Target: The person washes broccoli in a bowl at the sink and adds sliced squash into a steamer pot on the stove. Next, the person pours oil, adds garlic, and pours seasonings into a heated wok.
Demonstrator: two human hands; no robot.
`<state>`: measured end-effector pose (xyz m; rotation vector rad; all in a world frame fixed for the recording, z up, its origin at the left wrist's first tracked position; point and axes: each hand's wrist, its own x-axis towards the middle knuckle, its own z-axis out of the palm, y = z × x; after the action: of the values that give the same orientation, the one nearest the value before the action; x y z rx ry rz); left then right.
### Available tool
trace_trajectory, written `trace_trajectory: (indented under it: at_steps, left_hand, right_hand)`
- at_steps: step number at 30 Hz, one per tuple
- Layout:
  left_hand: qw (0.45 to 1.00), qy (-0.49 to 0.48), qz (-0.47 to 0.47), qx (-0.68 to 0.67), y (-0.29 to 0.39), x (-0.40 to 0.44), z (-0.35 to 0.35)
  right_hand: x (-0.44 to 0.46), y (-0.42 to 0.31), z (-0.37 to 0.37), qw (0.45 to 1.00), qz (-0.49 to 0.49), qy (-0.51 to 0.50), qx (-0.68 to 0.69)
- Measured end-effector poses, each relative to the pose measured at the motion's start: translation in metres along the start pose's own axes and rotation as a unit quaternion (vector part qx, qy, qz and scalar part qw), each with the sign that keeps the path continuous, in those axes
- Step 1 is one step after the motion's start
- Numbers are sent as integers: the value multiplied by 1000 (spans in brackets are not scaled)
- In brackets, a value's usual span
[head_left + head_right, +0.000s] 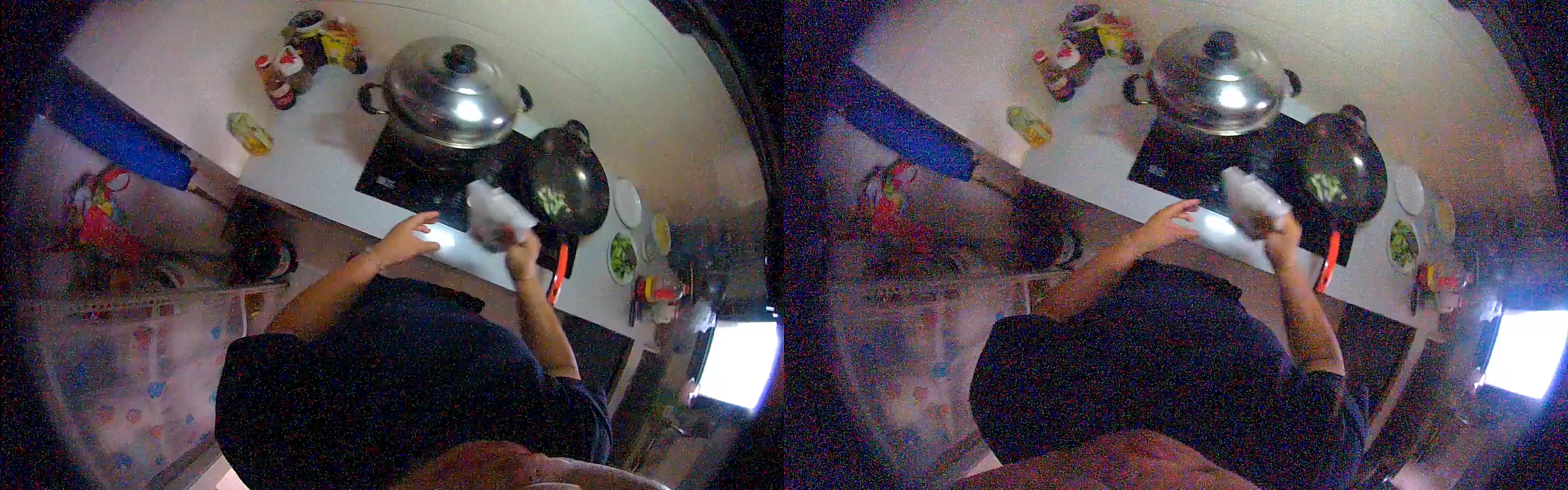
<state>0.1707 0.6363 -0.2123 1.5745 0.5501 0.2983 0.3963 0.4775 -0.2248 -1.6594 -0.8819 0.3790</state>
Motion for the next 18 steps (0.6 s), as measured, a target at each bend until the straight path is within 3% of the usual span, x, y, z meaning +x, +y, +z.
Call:
trace_trajectory:
  at_steps: [1,2,3,4,5,7,10,12,13,15,18]
  left_hand:
    - [1000,-18,-21,9,8,-3,-9]
    - [998,-41,-43,16,6,-1,-22]
    - [995,-53,4,85,1,-5,-43]
    - [996,-19,-32,83,0,-10,-64]
    - [994,14,-69,83,0,-15,-87]
    - [993,74,-95,-8,-17,-10,-146]
    - [976,206,-69,-20,-40,5,-231]
    - [956,289,-54,17,-56,27,-291]
    - [944,322,-49,49,-66,37,-320]
    - [925,339,-52,163,-87,61,-378]
    - [831,171,-103,520,-113,86,-440]
  right_hand:
    - [-8,-24,36,998,-44,-20,-31]
    - [-13,-35,65,994,-22,-94,42]
    - [-10,-42,96,988,-71,-139,5]
    - [-3,-36,134,986,-74,-150,10]
    - [8,-33,161,972,-53,-226,-14]
    - [29,-92,215,979,-79,-180,-60]
    - [34,-107,240,982,-35,-172,-76]
    - [27,-109,241,974,69,-209,-44]
    - [19,-109,238,968,122,-219,-25]
    - [-2,-100,234,976,125,-173,-33]
    - [-41,-91,212,976,179,-120,-26]
